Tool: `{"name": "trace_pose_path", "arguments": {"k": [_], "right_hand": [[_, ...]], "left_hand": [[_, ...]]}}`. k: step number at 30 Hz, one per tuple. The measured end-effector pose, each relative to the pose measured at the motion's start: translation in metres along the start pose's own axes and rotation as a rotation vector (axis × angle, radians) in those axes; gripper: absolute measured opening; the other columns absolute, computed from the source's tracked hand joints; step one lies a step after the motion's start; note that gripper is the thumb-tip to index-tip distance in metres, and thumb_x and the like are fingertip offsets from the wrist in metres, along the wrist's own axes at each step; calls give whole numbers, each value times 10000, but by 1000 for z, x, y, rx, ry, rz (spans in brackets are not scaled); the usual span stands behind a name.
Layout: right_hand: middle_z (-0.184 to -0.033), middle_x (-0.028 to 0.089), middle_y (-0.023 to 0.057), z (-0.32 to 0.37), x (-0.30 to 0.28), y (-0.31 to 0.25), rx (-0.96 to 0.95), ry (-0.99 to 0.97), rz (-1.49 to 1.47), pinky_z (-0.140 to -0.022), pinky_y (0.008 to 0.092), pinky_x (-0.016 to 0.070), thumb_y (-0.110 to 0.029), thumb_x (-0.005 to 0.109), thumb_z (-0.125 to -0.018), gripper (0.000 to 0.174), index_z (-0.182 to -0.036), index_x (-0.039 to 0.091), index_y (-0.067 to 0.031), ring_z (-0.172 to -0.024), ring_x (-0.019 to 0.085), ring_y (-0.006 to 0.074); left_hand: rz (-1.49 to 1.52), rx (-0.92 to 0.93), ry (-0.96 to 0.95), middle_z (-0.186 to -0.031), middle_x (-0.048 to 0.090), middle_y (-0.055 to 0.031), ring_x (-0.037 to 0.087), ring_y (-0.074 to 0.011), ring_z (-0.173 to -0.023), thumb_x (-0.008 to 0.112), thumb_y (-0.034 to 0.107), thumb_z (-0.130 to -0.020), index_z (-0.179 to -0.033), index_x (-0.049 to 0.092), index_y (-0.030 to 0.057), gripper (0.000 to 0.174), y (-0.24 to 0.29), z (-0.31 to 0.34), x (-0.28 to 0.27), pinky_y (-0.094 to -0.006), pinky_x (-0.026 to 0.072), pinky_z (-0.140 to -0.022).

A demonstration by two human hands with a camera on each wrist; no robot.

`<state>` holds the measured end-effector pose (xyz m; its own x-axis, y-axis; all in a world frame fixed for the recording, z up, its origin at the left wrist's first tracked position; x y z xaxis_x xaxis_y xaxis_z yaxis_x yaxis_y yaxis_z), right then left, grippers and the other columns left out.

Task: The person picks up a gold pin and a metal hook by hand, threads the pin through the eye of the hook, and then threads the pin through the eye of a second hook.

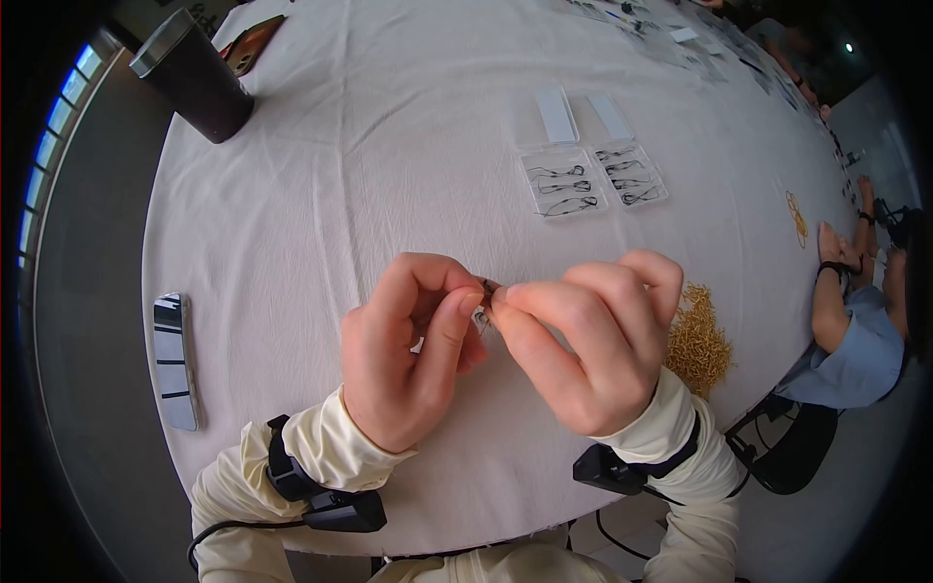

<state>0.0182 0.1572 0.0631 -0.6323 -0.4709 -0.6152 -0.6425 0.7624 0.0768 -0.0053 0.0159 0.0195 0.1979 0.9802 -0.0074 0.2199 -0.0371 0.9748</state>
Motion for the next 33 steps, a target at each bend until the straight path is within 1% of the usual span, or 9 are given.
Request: {"name": "trace_pose_path", "arguments": {"k": [4,10,15,21,25,28,30,31,33], "right_hand": [[-808,546,-27,0,-1,-1,-4,-8,6,-790,392,377,-106,726,-671,130,-694,599,-97,-765,560,146],[-814,564,-20,-2,-4,0,14,-22,-12,-791,402,374,-107,721,-648,124,-714,620,-79,-768,564,158],[-835,587,-9,-1,-5,1,8,-21,-29,-791,413,368,-109,715,-632,159,-765,651,-48,-768,570,167],[-837,593,-7,1,-6,5,34,5,-62,-793,412,356,-127,716,-628,187,-788,663,-46,-761,571,170],[-839,600,-10,1,-7,9,51,-3,-86,-795,400,350,-134,718,-625,184,-784,661,-62,-753,569,168],[-840,614,-8,-3,-12,12,89,-22,-124,-792,376,350,-131,751,-608,198,-775,659,-77,-741,565,164],[-927,658,-2,-4,-13,16,144,-114,-177,-752,363,394,-84,867,-569,321,-861,733,-79,-805,583,196],[-927,658,-2,-3,-13,16,144,-114,-178,-752,363,394,-84,867,-569,321,-861,733,-79,-805,583,196],[-965,664,20,-2,-10,23,236,-129,-241,-762,362,426,-81,876,-567,352,-891,737,-69,-817,595,209]], "left_hand": [[-18,-4,-6,-881,680,-85,604,-73,-638,543,-9,-1006,-1033,528,-30,37,0,1,0,-215,493,-563],[-169,103,-20,-900,697,-97,639,-97,-629,566,-37,-980,-1026,538,-21,56,2,2,0,-231,514,-559],[-297,188,-27,-908,702,-103,648,-128,-603,603,-55,-946,-1013,556,-7,95,6,3,0,-241,519,-554],[-358,251,-39,-897,695,-109,659,-167,-620,625,-62,-922,-1008,571,-16,111,10,2,1,-267,533,-569],[-360,253,-42,-897,694,-113,664,-177,-629,627,-62,-917,-1010,574,-20,115,10,2,2,-271,538,-579],[-376,265,-59,-900,695,-113,666,-177,-631,625,-62,-916,-1011,571,-18,118,11,2,2,-271,540,-583],[-352,265,-78,-899,697,-111,661,-171,-628,621,-59,-918,-1014,566,-16,119,12,1,3,-268,539,-582],[-352,264,-78,-899,697,-111,661,-171,-628,621,-59,-918,-1014,566,-16,119,11,1,3,-268,539,-582],[-309,253,-80,-895,699,-113,655,-164,-622,614,-54,-925,-1020,562,-13,115,9,2,3,-262,534,-578]]}}
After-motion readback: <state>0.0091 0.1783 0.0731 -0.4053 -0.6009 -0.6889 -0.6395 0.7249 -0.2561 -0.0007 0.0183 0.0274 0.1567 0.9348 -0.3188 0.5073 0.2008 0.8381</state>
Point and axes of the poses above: each hand's wrist, its own z-axis away from the middle knuckle, its own x-axis out of the palm, y = z × x, the point moved 5 cm from there along -z, towards the middle knuckle
